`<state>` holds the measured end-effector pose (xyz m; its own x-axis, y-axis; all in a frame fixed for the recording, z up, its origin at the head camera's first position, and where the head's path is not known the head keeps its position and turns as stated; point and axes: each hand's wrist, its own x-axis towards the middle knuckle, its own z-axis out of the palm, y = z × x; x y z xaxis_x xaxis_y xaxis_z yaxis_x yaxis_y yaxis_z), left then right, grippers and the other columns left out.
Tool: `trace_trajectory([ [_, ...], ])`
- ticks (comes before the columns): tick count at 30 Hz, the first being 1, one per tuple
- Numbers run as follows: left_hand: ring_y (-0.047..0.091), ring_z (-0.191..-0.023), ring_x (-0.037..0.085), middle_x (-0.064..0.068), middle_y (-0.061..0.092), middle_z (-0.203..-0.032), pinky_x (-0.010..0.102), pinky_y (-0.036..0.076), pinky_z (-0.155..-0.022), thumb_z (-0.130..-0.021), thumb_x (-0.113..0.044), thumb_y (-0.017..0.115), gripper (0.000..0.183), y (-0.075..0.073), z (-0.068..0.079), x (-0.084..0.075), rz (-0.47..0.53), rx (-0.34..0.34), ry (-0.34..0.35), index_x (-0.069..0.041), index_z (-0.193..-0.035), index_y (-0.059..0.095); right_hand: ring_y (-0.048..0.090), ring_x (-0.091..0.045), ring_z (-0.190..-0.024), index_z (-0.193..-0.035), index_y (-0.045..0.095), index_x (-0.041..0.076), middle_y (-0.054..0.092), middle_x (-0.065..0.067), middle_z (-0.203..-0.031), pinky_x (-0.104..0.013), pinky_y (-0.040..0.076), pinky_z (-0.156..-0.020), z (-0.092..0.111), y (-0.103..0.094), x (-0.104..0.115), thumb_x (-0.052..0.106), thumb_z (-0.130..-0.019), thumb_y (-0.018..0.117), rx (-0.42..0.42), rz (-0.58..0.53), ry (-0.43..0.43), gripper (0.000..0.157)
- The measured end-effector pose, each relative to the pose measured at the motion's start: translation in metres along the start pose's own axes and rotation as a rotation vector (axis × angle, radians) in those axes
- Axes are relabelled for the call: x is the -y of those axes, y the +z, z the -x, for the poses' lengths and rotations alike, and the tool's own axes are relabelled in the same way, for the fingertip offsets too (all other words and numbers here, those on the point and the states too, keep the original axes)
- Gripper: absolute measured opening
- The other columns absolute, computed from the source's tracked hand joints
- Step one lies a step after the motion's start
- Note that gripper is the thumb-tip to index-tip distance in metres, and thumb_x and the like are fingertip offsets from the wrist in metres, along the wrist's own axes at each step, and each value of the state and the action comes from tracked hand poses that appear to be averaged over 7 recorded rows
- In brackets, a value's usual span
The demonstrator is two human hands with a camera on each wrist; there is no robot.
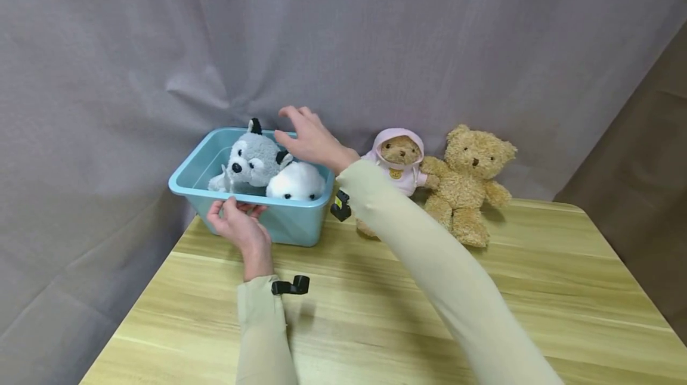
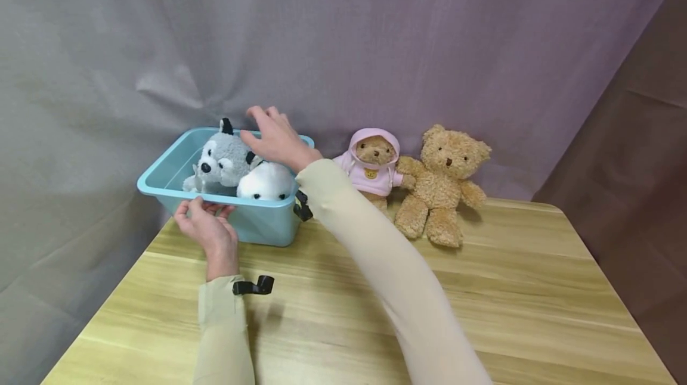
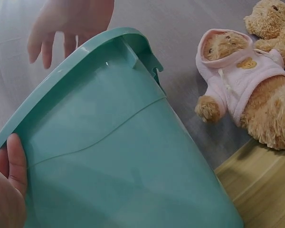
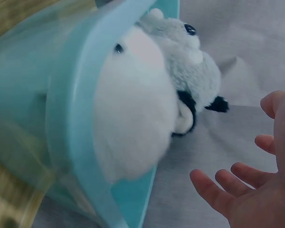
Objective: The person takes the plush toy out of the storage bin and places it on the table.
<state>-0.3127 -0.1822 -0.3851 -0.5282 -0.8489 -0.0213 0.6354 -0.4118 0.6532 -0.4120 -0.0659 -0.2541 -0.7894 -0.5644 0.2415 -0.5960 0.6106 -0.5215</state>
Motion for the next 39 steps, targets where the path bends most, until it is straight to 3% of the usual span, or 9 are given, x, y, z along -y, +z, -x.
trace_trajectory([
  [5,0.048,-0.057,0.019,0.008,0.047,-0.077,0.029,0.049,-0.044,-0.099,-0.009,0.042,0.013,0.001,0.001,0.0,-0.003,0.009,0.002,-0.009,-0.111,0.037,0.04,-0.025,-0.135,-0.146,0.039,0.021,0.041,-0.009,-0.146,-0.04,0.041,-0.109,-0.004,0.011,0.003,0.041,-0.101,0.046,0.039,0.004,0.0,0.05],
  [12,0.048,-0.058,0.019,0.008,0.048,-0.077,0.028,0.049,-0.044,-0.099,-0.009,0.042,0.014,0.002,0.004,0.0,-0.003,0.015,0.006,-0.009,-0.112,0.038,0.038,-0.024,-0.137,-0.15,0.031,0.02,0.036,-0.009,-0.15,-0.042,0.041,-0.111,-0.008,0.025,0.012,0.044,-0.1,0.046,0.079,-0.083,0.032,0.057],
  [27,0.049,-0.056,0.018,0.007,0.05,-0.078,0.026,0.048,-0.041,-0.097,-0.007,0.044,0.015,0.001,0.001,-0.001,0.028,-0.008,-0.002,-0.008,-0.111,0.039,0.026,-0.034,-0.147,-0.157,0.008,0.03,0.022,-0.011,-0.161,-0.046,0.035,-0.117,-0.019,0.053,0.033,0.053,-0.094,0.054,0.204,-0.076,0.123,0.081],
  [35,0.05,-0.054,0.017,0.007,0.051,-0.077,0.026,0.048,-0.04,-0.096,-0.004,0.044,0.015,0.001,-0.002,-0.001,0.053,-0.009,-0.019,-0.008,-0.11,0.039,0.042,-0.029,-0.138,-0.156,0.012,0.033,0.03,-0.012,-0.157,-0.043,0.044,-0.108,-0.02,0.068,0.039,0.055,-0.092,0.057,0.219,-0.023,0.147,0.081],
  [39,0.051,-0.054,0.015,0.007,0.051,-0.077,0.025,0.048,-0.041,-0.095,-0.004,0.045,0.016,0.001,-0.002,-0.001,0.06,-0.008,-0.024,-0.009,-0.11,0.039,0.042,-0.03,-0.139,-0.156,0.009,0.036,0.029,-0.013,-0.158,-0.044,0.045,-0.108,-0.019,0.07,0.041,0.058,-0.088,0.061,0.232,-0.01,0.156,0.088],
])
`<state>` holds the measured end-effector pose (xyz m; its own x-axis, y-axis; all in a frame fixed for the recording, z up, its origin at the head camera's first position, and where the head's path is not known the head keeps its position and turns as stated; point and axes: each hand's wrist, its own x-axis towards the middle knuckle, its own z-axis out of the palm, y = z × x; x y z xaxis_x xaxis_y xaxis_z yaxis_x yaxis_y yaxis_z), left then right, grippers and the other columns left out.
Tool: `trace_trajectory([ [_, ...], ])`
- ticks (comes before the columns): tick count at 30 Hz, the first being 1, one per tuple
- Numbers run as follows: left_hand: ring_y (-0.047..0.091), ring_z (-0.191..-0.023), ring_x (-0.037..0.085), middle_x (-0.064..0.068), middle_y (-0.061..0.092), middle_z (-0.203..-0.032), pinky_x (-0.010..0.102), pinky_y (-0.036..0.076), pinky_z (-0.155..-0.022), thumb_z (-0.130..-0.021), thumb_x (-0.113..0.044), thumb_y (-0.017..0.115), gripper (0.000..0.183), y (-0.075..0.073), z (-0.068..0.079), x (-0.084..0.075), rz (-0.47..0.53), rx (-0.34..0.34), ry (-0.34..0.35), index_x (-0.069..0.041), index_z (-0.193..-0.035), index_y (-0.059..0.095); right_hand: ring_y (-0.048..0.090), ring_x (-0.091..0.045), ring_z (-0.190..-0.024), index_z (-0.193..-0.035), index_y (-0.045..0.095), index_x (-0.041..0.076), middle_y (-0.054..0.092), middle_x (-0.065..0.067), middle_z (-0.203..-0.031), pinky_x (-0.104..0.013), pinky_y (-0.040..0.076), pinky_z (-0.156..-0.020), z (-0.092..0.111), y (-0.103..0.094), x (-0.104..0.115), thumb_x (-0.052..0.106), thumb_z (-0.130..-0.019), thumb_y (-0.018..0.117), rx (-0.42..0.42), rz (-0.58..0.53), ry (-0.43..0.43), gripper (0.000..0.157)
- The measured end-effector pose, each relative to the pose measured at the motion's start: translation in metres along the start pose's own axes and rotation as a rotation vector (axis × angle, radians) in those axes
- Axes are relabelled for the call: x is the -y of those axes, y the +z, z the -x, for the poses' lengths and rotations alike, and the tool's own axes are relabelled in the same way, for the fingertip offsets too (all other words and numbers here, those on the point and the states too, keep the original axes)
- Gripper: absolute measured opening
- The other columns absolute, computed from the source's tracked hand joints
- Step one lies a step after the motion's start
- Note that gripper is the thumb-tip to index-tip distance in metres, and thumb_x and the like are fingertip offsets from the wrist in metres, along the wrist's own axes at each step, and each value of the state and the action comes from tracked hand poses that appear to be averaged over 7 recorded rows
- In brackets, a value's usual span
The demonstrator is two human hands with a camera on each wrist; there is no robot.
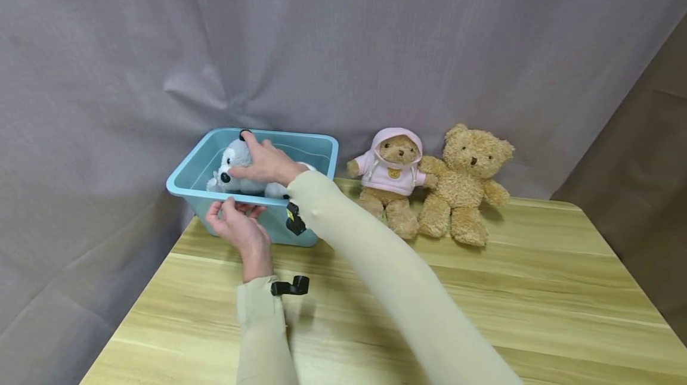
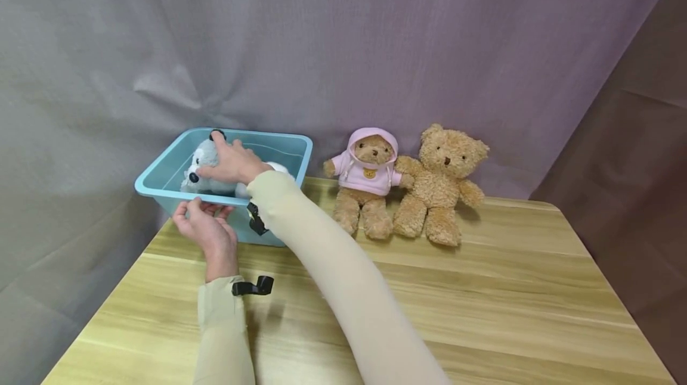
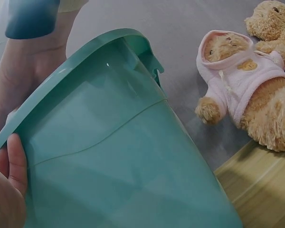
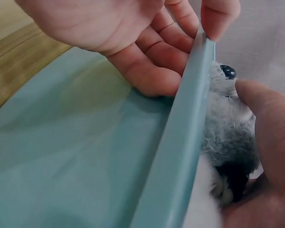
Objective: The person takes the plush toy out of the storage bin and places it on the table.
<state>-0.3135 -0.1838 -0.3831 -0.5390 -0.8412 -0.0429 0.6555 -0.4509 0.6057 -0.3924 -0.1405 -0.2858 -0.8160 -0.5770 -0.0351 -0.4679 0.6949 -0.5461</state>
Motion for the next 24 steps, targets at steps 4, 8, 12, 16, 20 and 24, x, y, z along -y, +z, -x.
trace_trajectory([
  [4,0.051,-0.054,0.016,0.007,0.051,-0.077,0.025,0.049,-0.041,-0.096,-0.005,0.045,0.016,0.0009,0.0005,-0.001,-0.004,0.004,0.004,-0.009,-0.11,0.039,0.039,-0.032,-0.141,-0.155,0.004,0.039,0.026,-0.012,-0.159,-0.048,0.043,-0.11,0.0003,0.0001,0.0006,0.061,-0.085,0.064,0.011,0.018,0.023,0.095],
  [8,0.05,-0.054,0.016,0.007,0.051,-0.077,0.026,0.049,-0.041,-0.096,-0.005,0.044,0.016,0.0007,0.0013,-0.0013,-0.01,0.009,0.006,-0.009,-0.11,0.039,0.044,-0.032,-0.137,-0.155,0.006,0.039,0.03,-0.012,-0.157,-0.05,0.045,-0.107,0.0004,0.0006,0.0003,0.057,-0.086,0.064,0.007,0.04,0.022,0.092],
  [12,0.05,-0.054,0.017,0.007,0.051,-0.077,0.026,0.049,-0.041,-0.096,-0.005,0.044,0.016,0.0008,0.0013,-0.0013,-0.024,0.018,0.009,-0.009,-0.111,0.039,0.05,-0.031,-0.129,-0.155,0.012,0.034,0.036,-0.013,-0.152,-0.045,0.05,-0.101,-0.0002,0.0007,-0.0003,0.049,-0.09,0.063,-0.032,0.045,-0.002,0.084],
  [16,0.049,-0.056,0.017,0.007,0.05,-0.078,0.026,0.048,-0.041,-0.096,-0.006,0.044,0.016,0.0008,0.0015,-0.0013,-0.033,0.011,0.009,-0.009,-0.111,0.039,0.049,-0.03,-0.13,-0.155,0.014,0.034,0.037,-0.012,-0.152,-0.042,0.049,-0.101,-0.0015,0.0004,-0.0013,0.043,-0.092,0.062,-0.062,0.022,-0.019,0.08],
  [20,0.049,-0.056,0.018,0.007,0.05,-0.078,0.026,0.048,-0.041,-0.096,-0.005,0.044,0.016,0.0001,0.0014,-0.0007,-0.032,0.0,0.003,-0.009,-0.111,0.039,0.047,-0.028,-0.133,-0.155,0.015,0.033,0.037,-0.012,-0.152,-0.04,0.049,-0.102,-0.0025,-0.0013,-0.0019,0.038,-0.093,0.061,-0.091,0.002,-0.045,0.078],
  [24,0.05,-0.056,0.017,0.007,0.05,-0.077,0.026,0.048,-0.041,-0.095,-0.005,0.044,0.017,0.0004,0.0011,-0.0007,-0.036,-0.001,0.009,-0.009,-0.111,0.039,0.048,-0.026,-0.131,-0.156,0.016,0.031,0.037,-0.011,-0.153,-0.037,0.049,-0.099,-0.002,-0.005,-0.0028,0.036,-0.093,0.061,-0.126,-0.025,-0.069,0.077],
])
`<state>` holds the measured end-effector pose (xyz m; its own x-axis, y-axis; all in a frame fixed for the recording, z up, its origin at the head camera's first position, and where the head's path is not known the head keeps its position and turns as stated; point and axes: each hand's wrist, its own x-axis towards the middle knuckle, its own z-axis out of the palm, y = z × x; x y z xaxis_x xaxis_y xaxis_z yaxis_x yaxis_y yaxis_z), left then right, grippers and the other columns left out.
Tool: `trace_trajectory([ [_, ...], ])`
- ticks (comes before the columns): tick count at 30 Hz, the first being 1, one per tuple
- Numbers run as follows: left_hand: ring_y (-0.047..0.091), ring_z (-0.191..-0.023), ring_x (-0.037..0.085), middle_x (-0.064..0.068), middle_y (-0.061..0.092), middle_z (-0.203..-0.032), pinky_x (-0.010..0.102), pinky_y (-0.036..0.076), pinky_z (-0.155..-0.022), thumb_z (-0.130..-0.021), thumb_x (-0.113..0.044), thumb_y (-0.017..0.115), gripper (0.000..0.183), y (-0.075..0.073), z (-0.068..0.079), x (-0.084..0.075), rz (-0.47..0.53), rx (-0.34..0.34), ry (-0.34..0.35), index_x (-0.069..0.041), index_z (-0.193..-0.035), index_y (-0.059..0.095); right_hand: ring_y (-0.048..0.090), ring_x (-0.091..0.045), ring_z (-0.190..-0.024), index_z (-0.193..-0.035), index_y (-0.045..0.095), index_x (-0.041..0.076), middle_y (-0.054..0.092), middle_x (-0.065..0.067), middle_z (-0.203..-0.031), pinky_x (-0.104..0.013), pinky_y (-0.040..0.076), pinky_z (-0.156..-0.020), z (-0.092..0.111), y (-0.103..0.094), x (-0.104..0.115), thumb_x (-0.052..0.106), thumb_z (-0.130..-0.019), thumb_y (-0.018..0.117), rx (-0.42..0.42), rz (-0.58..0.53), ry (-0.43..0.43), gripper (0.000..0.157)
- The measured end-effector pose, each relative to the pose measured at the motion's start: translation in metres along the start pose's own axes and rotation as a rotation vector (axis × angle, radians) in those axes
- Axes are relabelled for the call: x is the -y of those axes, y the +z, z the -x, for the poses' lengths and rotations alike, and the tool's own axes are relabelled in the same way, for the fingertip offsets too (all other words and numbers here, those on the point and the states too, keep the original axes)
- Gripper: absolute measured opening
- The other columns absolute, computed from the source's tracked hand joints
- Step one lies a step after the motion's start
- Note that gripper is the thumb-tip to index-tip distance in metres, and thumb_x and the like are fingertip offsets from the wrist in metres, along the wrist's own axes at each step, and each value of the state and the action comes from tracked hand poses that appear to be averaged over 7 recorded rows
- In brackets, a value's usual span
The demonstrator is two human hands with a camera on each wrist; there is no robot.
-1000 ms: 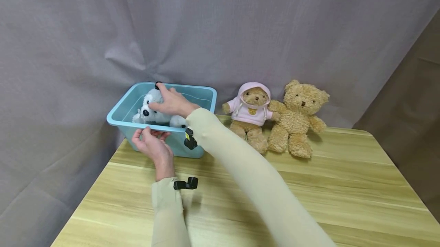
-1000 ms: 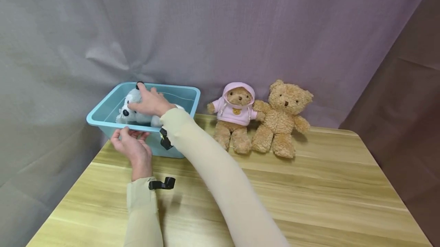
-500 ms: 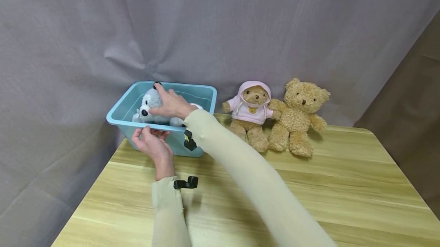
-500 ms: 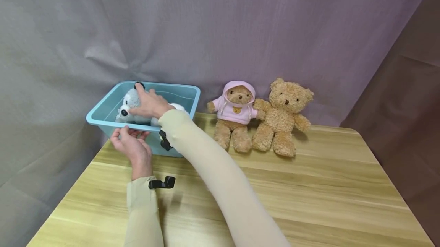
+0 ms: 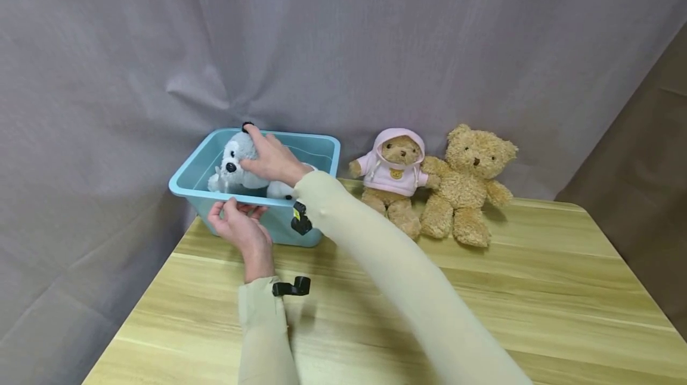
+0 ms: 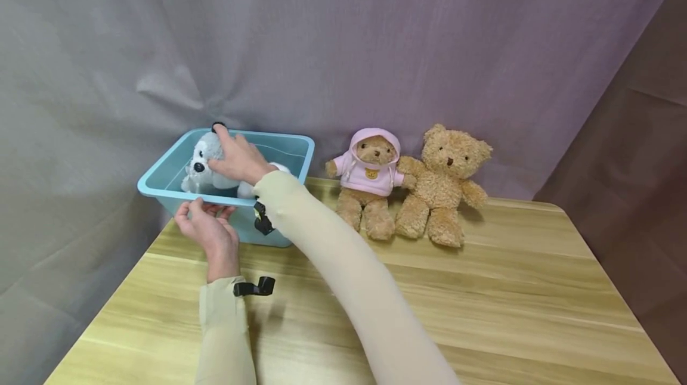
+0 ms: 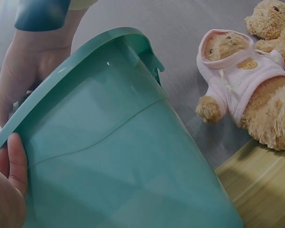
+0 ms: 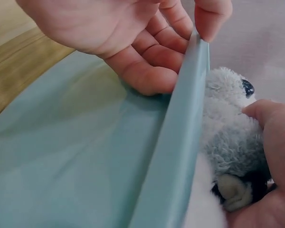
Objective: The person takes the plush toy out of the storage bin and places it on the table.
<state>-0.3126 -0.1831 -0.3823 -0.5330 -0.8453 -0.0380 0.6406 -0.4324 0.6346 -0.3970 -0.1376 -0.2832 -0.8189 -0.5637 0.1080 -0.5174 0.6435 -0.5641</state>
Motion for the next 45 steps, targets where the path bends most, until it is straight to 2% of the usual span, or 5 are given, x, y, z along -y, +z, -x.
trace_trajectory([
  [10,0.049,-0.057,0.019,0.007,0.049,-0.077,0.027,0.048,-0.042,-0.096,-0.007,0.045,0.014,-0.001,0.002,0.001,-0.02,0.001,0.012,-0.009,-0.109,0.039,0.05,-0.024,-0.128,-0.156,0.019,0.027,0.04,-0.009,-0.151,-0.04,0.048,-0.102,0.001,-0.015,-0.014,0.038,-0.094,0.057,-0.149,-0.117,-0.028,0.074],
  [20,0.048,-0.056,0.019,0.006,0.047,-0.076,0.028,0.048,-0.042,-0.097,-0.007,0.044,0.013,0.0,0.0,0.0,-0.006,0.001,0.005,-0.01,-0.108,0.039,0.052,-0.023,-0.126,-0.154,0.022,0.035,0.044,-0.006,-0.15,-0.041,0.047,-0.1,0.008,-0.045,-0.019,0.042,-0.092,0.055,-0.3,-0.177,-0.021,0.07],
  [30,0.048,-0.056,0.018,0.007,0.05,-0.076,0.026,0.048,-0.043,-0.098,-0.008,0.043,0.012,0.0,0.002,-0.001,-0.01,0.008,0.013,-0.009,-0.11,0.039,0.054,-0.019,-0.122,-0.152,0.03,0.03,0.047,0.0,-0.148,-0.037,0.049,-0.098,0.024,-0.069,-0.02,0.037,-0.092,0.057,-0.449,-0.225,-0.116,0.066],
  [39,0.049,-0.056,0.018,0.007,0.051,-0.077,0.026,0.048,-0.043,-0.098,-0.007,0.043,0.013,-0.001,0.0,0.002,-0.006,0.012,0.011,-0.01,-0.11,0.039,0.063,-0.018,-0.094,-0.143,0.043,0.025,0.064,-0.007,-0.123,-0.031,0.055,-0.071,0.037,-0.093,-0.025,0.034,-0.086,0.065,-0.598,-0.253,-0.161,0.062],
  [45,0.049,-0.055,0.019,0.007,0.051,-0.076,0.026,0.048,-0.043,-0.098,-0.008,0.043,0.012,-0.001,0.002,0.003,-0.007,0.008,0.013,-0.009,-0.11,0.039,0.064,-0.017,-0.091,-0.137,0.05,0.021,0.067,-0.008,-0.118,-0.025,0.055,-0.069,0.047,-0.109,-0.026,0.03,-0.084,0.069,-0.698,-0.272,-0.232,0.057],
])
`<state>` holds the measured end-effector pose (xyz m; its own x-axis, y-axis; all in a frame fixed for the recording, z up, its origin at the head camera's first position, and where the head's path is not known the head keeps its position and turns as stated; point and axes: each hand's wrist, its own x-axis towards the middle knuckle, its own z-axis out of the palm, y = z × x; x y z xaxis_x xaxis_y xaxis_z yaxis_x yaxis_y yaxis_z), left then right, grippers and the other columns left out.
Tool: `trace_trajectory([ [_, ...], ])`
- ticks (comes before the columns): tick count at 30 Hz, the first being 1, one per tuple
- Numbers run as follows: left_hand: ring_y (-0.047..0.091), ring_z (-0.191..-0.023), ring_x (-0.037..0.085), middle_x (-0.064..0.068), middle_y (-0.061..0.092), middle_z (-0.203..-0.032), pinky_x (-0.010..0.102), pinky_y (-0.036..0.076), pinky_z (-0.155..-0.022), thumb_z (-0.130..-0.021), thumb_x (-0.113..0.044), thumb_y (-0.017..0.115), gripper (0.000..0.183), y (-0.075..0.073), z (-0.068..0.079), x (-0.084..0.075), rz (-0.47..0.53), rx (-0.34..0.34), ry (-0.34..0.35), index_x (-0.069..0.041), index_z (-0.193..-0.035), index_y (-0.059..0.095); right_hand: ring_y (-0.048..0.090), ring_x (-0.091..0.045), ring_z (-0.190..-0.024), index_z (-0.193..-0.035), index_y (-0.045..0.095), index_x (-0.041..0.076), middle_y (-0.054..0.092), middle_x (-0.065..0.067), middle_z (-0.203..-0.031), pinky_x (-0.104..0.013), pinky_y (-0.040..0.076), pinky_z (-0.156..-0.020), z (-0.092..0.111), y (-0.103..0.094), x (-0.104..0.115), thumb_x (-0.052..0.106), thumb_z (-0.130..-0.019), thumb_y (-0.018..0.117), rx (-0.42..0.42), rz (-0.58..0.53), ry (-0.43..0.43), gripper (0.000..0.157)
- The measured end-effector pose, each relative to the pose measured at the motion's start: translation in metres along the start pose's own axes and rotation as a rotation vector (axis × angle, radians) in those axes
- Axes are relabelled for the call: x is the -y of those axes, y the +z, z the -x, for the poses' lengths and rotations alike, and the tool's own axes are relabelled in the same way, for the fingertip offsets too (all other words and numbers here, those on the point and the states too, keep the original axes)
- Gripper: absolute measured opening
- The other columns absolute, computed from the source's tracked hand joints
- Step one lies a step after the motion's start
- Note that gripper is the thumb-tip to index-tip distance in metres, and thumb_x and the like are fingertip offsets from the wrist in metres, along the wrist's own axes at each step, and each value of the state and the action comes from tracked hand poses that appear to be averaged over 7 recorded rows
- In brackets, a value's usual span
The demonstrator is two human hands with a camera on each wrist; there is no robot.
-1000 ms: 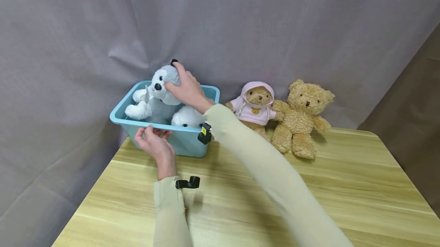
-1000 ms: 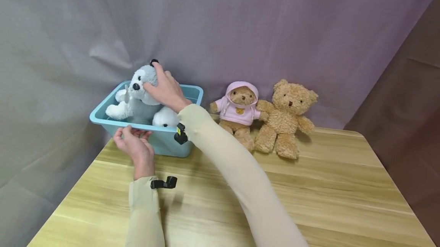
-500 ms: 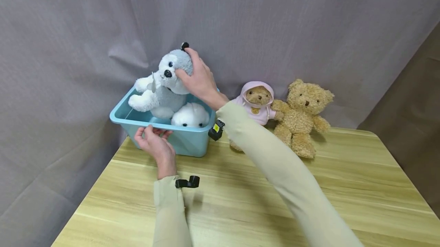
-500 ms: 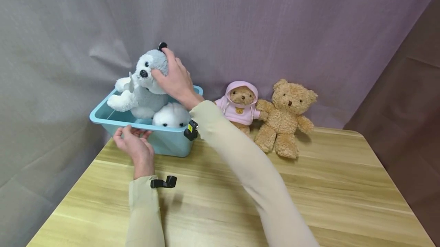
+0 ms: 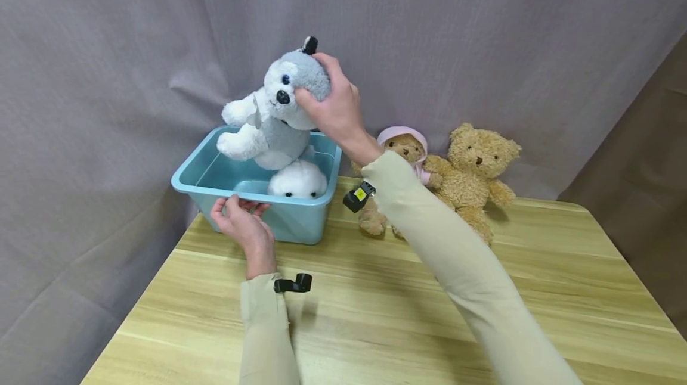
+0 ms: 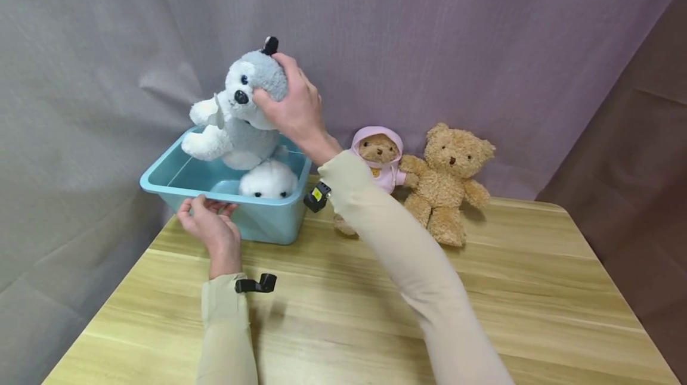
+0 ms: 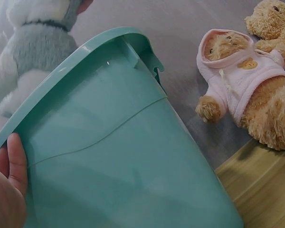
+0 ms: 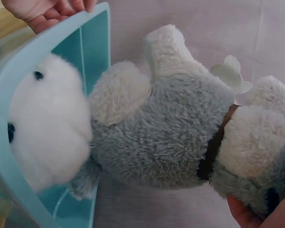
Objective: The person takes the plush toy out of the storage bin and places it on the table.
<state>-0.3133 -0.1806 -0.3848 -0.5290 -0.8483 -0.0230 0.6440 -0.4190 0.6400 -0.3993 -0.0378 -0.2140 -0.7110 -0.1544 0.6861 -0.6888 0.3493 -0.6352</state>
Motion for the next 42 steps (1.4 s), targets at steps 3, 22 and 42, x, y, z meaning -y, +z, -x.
trace_trajectory([
  [3,0.049,-0.056,0.019,0.007,0.051,-0.077,0.026,0.048,-0.043,-0.098,-0.009,0.043,0.013,0.0,0.0,-0.001,-0.013,0.006,0.004,-0.009,-0.11,0.039,0.063,-0.017,-0.092,-0.134,0.054,0.015,0.067,-0.009,-0.116,-0.023,0.054,-0.071,0.0,-0.008,0.001,0.025,-0.083,0.069,-0.052,-0.049,-0.038,0.054],
  [22,0.049,-0.056,0.019,0.008,0.052,-0.078,0.027,0.049,-0.043,-0.098,-0.009,0.042,0.015,0.0,-0.001,-0.003,-0.013,0.021,0.01,-0.009,-0.113,0.038,0.058,-0.024,-0.099,-0.123,0.06,-0.004,0.063,-0.02,-0.12,-0.023,0.048,-0.082,0.024,-0.058,0.027,0.006,-0.078,0.059,-0.21,-0.2,-0.118,0.047],
  [42,0.049,-0.056,0.018,0.009,0.053,-0.079,0.026,0.048,-0.043,-0.098,-0.007,0.042,0.016,0.0,0.0,-0.002,-0.012,0.018,-0.003,-0.008,-0.113,0.038,0.049,-0.006,-0.097,-0.119,0.067,0.001,0.059,0.001,-0.108,-0.023,0.045,-0.082,0.064,-0.116,0.015,0.009,-0.074,0.058,-0.358,-0.185,-0.143,0.046],
])
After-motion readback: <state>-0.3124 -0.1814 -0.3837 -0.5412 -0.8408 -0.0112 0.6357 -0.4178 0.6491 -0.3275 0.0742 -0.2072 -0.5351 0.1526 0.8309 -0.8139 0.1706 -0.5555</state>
